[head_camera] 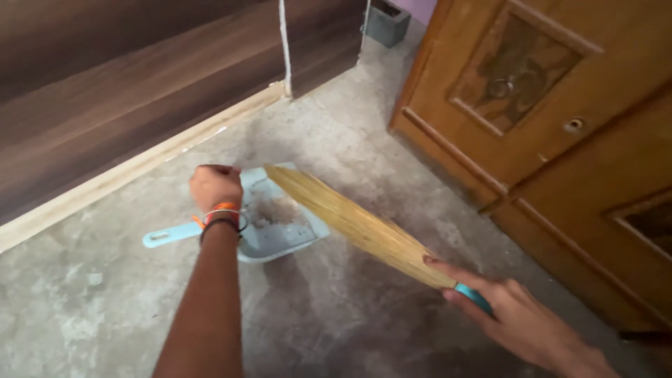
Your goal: Sweep debris off the floor into a dustpan and empty it into a plastic bag.
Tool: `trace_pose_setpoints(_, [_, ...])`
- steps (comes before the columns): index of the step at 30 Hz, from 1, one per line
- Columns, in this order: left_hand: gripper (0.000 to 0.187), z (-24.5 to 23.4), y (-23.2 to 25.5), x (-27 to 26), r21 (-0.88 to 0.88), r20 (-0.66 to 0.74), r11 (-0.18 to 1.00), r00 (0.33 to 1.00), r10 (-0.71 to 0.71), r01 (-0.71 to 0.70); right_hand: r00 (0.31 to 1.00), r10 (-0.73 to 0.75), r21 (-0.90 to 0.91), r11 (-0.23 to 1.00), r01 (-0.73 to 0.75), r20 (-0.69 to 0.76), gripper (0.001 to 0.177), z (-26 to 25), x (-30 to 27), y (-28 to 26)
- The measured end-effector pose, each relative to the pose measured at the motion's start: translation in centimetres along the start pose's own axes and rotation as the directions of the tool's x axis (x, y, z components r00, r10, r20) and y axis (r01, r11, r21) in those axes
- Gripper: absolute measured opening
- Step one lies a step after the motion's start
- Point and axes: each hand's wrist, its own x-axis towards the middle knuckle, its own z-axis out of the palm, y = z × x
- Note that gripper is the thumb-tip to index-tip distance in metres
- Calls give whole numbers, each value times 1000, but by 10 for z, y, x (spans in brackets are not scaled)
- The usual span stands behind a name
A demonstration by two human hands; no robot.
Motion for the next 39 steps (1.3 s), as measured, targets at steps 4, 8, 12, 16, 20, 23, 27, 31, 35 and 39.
trace_pose_setpoints(4, [15, -34, 37, -17, 132, 143, 984, 985, 102, -121, 772, 597, -59, 798, -600, 216, 57, -25, 13, -42])
trace_pose_setpoints(8, [12, -27, 36, -2, 200, 564, 925, 810, 161, -323, 760, 625, -140, 781, -609, 179, 54, -36, 20, -57])
trace_pose_setpoints(12, [39, -1, 12, 40, 268, 836, 761, 535, 121, -591, 975, 224, 82, 971, -223, -1, 56, -11, 20, 1])
trace_pose_setpoints(16, [53, -38, 77, 5, 404, 890, 490, 457, -14, -773, 985, -61, -41, 998, 55, -164, 51, -22, 40, -12])
trace_pose_setpoints(20, [50, -66, 122, -35, 479, 872, 218, 489, -7, -850, 877, 471, -100, 881, -462, 94, 57, -45, 66, -59])
trace_pose_setpoints(23, [63, -67, 118, -44, 530, 846, 221, 526, -85, -819, 920, 392, -81, 918, -389, 20, 55, -33, 88, -44])
trace_pose_setpoints(27, [108, -71, 89, -49, 596, 801, 191, 564, -198, -780, 951, 297, -90, 948, -305, -84, 52, -15, 121, -30])
trace_pose_setpoints(31, [147, -77, 51, -36, 664, 744, 160, 623, -241, -730, 919, 389, -97, 914, -393, -62, 52, -12, 148, -41])
trace_pose_setpoints(35, [159, -78, 22, -15, 712, 695, 201, 635, -338, -672, 907, 405, -73, 907, -415, -114, 53, 7, 174, -16])
trace_pose_setpoints(39, [113, -50, -45, 25, 627, 777, 324, 596, -201, -708, 834, 518, -83, 838, -540, -190, 54, 21, 198, -7])
